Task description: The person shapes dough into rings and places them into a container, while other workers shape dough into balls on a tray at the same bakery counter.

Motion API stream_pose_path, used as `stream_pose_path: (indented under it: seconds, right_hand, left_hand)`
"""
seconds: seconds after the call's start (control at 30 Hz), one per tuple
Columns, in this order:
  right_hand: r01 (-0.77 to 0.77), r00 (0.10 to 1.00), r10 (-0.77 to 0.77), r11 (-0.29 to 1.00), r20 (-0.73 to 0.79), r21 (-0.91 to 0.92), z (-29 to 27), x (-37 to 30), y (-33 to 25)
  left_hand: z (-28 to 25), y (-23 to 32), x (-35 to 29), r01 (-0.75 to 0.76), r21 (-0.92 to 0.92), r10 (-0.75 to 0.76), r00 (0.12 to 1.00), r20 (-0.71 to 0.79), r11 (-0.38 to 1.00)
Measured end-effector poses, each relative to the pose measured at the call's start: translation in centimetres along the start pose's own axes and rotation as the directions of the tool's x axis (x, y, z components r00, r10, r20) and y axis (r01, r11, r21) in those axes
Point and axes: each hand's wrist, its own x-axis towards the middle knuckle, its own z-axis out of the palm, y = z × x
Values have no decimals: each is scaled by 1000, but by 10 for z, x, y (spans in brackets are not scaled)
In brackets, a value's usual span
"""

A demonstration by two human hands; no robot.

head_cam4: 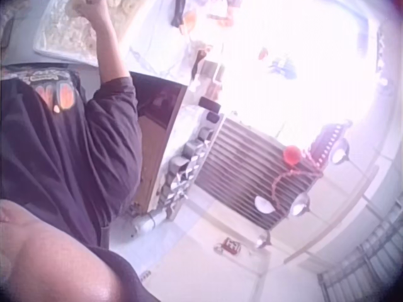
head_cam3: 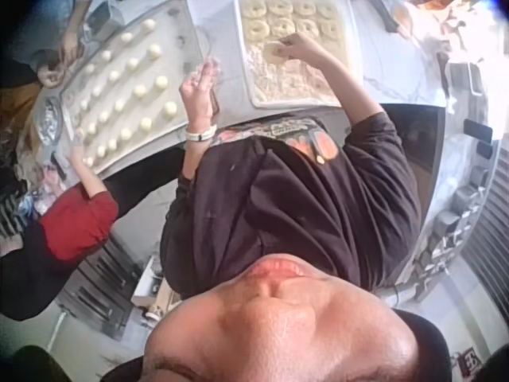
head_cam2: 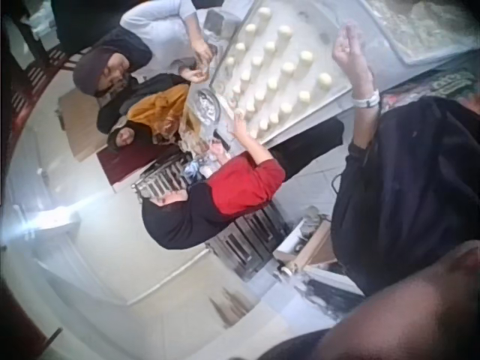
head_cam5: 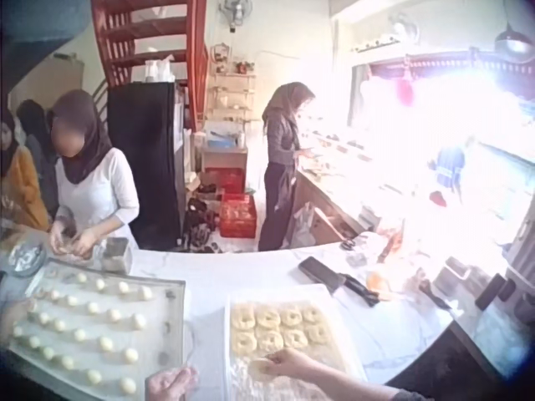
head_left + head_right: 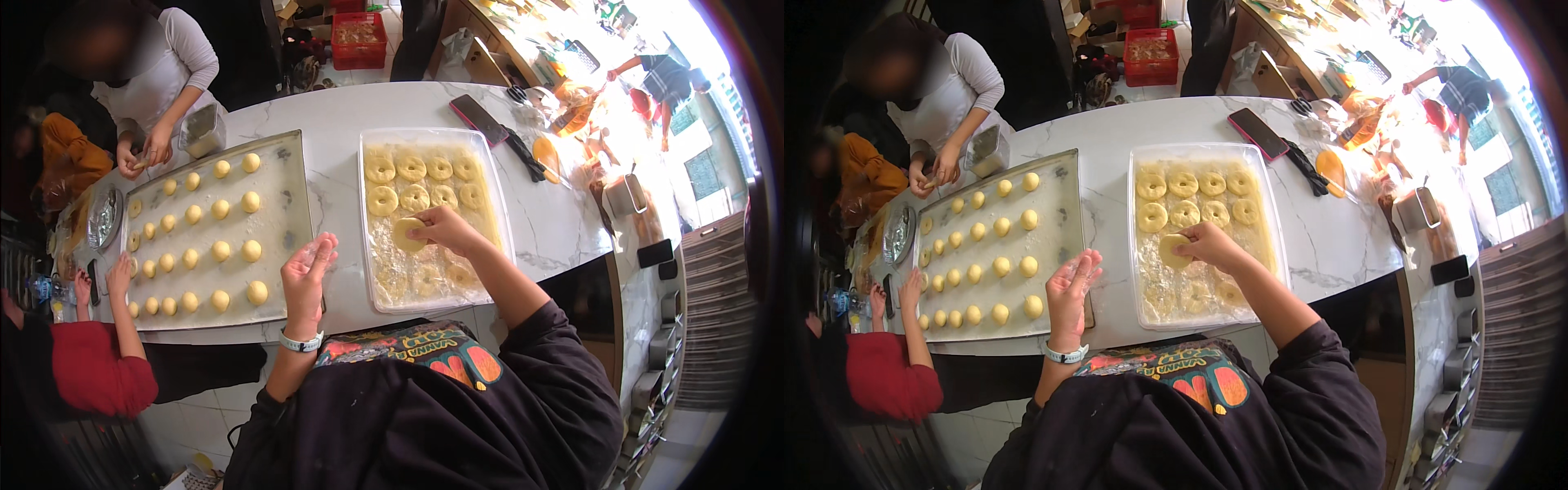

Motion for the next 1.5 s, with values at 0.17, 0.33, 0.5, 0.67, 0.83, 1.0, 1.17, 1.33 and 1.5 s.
stream_pose_path:
  seconds: [0.17, 0.33, 0.5, 0.67, 0.83, 1.0, 1.17, 1.33, 1.5]
  right_hand:
    - [11, 998, 11, 949, 68, -315, 22, 15, -18]
    - [204, 947, -299, 842, -117, -498, 19, 11, -23]
    - [202, 905, -379, 780, -191, -593, -3, -2, -56]
    - [336, 848, -523, 653, -84, -679, -7, 15, -121]
    - [581, 695, -709, 457, 118, -673, 35, 61, -215]
    - [640, 680, -684, 378, 264, -670, 120, 165, -260]
    - [739, 568, -721, 236, 397, -631, 220, 293, -276]
    - [572, 746, -339, -115, 573, -812, 291, 383, -283]
    - [488, 818, -350, 3, 456, -873, 323, 417, -260]
  left_hand:
    - [-10, 1, -4, 12, -31, -12, 1000, -19, 999]
    - [-21, 2, -10, 16, -65, -19, 999, -48, 998]
    - [-39, -2, -13, 28, -122, -41, 993, -112, 992]
    - [-59, 3, -18, 18, -145, -44, 982, -181, 989]
    - [-100, 19, -29, -52, -150, 0, 946, -325, 987]
    - [-147, 35, -41, -109, -138, 41, 906, -422, 984]
    - [-197, 48, -50, -136, -132, 46, 846, -531, 982]
    - [-227, 47, -51, -148, -161, 21, 796, -605, 976]
    - [-238, 51, -53, -104, -186, -42, 761, -647, 977]
